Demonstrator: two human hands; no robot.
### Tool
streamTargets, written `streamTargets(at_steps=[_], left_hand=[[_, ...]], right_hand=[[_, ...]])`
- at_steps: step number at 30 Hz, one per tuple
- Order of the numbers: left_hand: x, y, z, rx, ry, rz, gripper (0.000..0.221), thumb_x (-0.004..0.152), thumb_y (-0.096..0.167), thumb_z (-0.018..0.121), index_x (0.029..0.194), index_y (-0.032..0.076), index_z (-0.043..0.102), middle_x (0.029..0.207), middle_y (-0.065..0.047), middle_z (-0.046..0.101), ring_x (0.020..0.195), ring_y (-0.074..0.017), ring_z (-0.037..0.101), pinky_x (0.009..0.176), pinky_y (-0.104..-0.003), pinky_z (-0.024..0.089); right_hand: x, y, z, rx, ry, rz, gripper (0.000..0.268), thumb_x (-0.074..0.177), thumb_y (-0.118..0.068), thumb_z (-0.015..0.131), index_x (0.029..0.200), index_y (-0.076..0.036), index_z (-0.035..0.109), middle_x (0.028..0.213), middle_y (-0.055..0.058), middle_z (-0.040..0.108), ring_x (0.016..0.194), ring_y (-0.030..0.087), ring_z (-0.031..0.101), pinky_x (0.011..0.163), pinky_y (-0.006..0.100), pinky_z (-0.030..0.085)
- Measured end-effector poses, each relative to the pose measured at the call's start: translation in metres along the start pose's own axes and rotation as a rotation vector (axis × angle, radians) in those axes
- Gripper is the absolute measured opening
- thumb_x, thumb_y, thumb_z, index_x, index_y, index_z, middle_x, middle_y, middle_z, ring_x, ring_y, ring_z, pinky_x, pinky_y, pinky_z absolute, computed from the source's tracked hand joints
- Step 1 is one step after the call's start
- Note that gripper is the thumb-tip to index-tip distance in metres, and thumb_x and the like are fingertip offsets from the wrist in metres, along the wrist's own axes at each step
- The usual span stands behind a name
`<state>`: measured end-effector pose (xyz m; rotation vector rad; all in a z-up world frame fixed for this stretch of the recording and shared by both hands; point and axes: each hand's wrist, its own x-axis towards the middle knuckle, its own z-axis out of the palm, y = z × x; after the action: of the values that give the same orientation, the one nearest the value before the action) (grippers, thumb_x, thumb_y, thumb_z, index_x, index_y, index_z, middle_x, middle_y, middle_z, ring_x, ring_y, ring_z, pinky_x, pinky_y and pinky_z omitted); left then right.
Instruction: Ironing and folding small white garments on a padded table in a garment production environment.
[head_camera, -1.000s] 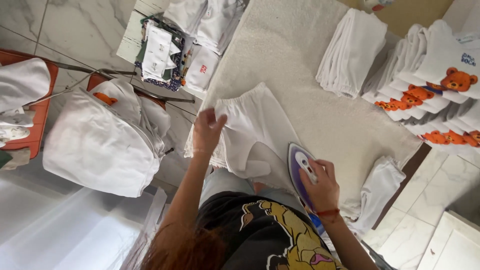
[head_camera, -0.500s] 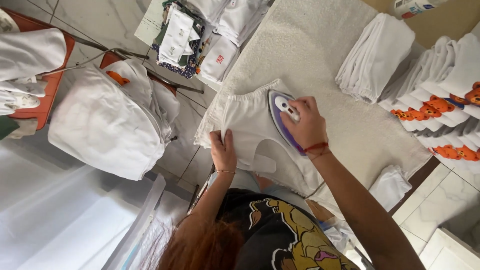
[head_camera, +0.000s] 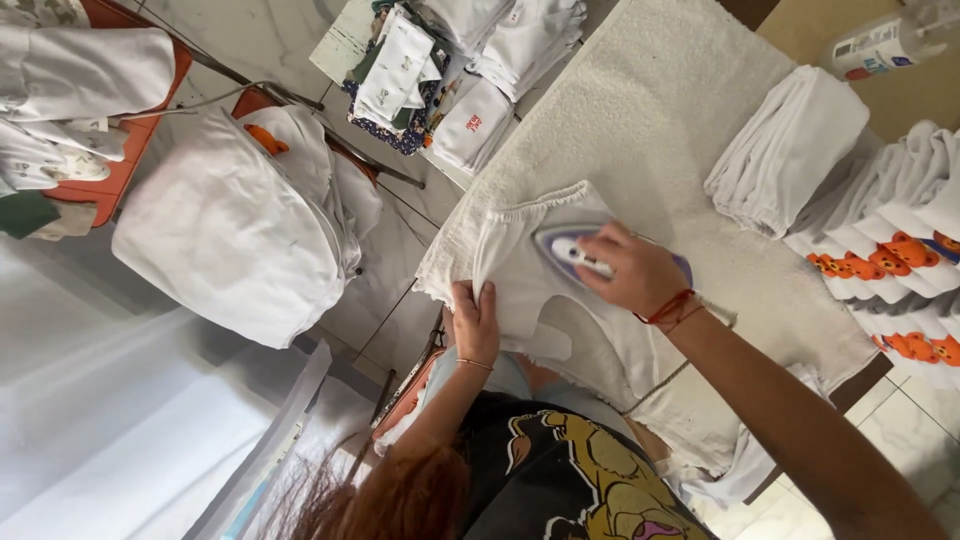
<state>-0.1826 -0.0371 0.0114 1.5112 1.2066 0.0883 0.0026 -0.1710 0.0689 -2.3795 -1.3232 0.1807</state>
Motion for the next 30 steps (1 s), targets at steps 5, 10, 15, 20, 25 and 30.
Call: streamTargets(at_steps=[5,10,15,20,25,30], left_hand=[[-0.005,0.009,-0.01,0.059,-0.003,-0.052,0.029,0.087,0.041,0.047,0.089,0.012,0.042,0.067,-0.02,0.053,0.07,-0.0396,0.054,0.062,-0.045,0.041],[-0.005,0.01,-0.01,0.074,-0.009,-0.071,0.033,0.085,0.043,0.048,0.086,0.01,0.041,0.068,-0.024,0.052,0.074,-0.0433,0.054,0.064,-0.048,0.04],[-0.003,-0.003,-0.01,0.145,-0.068,-0.005,0.039,0.086,0.047,0.045,0.08,0.01,0.039,0.064,-0.022,0.048,0.071,-0.0419,0.052,0.063,-0.045,0.039],[0.001,-0.001,-0.013,0.236,-0.094,0.013,0.04,0.085,0.051,0.042,0.079,0.011,0.04,0.063,-0.021,0.049,0.075,-0.0429,0.051,0.069,-0.047,0.041],[0.004,-0.001,-0.013,0.265,-0.11,0.058,0.037,0.087,0.048,0.037,0.081,0.012,0.038,0.064,-0.026,0.05,0.076,-0.0471,0.051,0.068,-0.052,0.038],[0.007,-0.012,-0.016,0.251,-0.102,0.121,0.033,0.088,0.044,0.037,0.076,0.013,0.037,0.059,-0.023,0.048,0.071,-0.0443,0.053,0.064,-0.049,0.04]], right_hand=[[0.009,-0.005,-0.001,-0.061,-0.058,-0.159,0.021,0.069,-0.03,0.064,0.088,-0.023,0.059,0.078,-0.007,0.049,0.063,0.015,0.06,0.054,0.025,0.048],[0.014,-0.006,0.004,-0.007,-0.046,-0.164,0.023,0.07,-0.037,0.064,0.087,-0.023,0.058,0.076,-0.006,0.047,0.061,0.017,0.059,0.052,0.028,0.047],[0.025,-0.014,0.0,-0.137,0.018,-0.116,0.023,0.074,-0.038,0.062,0.091,-0.024,0.057,0.08,-0.008,0.046,0.064,0.012,0.059,0.053,0.025,0.047],[0.023,-0.024,-0.001,-0.026,-0.134,-0.376,0.018,0.073,-0.039,0.057,0.082,-0.023,0.055,0.078,-0.008,0.049,0.059,0.014,0.058,0.052,0.025,0.047],[0.027,-0.027,0.001,-0.188,0.002,-0.313,0.019,0.078,-0.039,0.056,0.083,-0.021,0.051,0.08,-0.008,0.046,0.057,0.013,0.055,0.048,0.025,0.045],[0.011,-0.022,0.027,-0.192,-0.061,-0.612,0.021,0.083,-0.039,0.044,0.088,-0.019,0.048,0.089,-0.005,0.048,0.065,0.015,0.056,0.052,0.025,0.046]])
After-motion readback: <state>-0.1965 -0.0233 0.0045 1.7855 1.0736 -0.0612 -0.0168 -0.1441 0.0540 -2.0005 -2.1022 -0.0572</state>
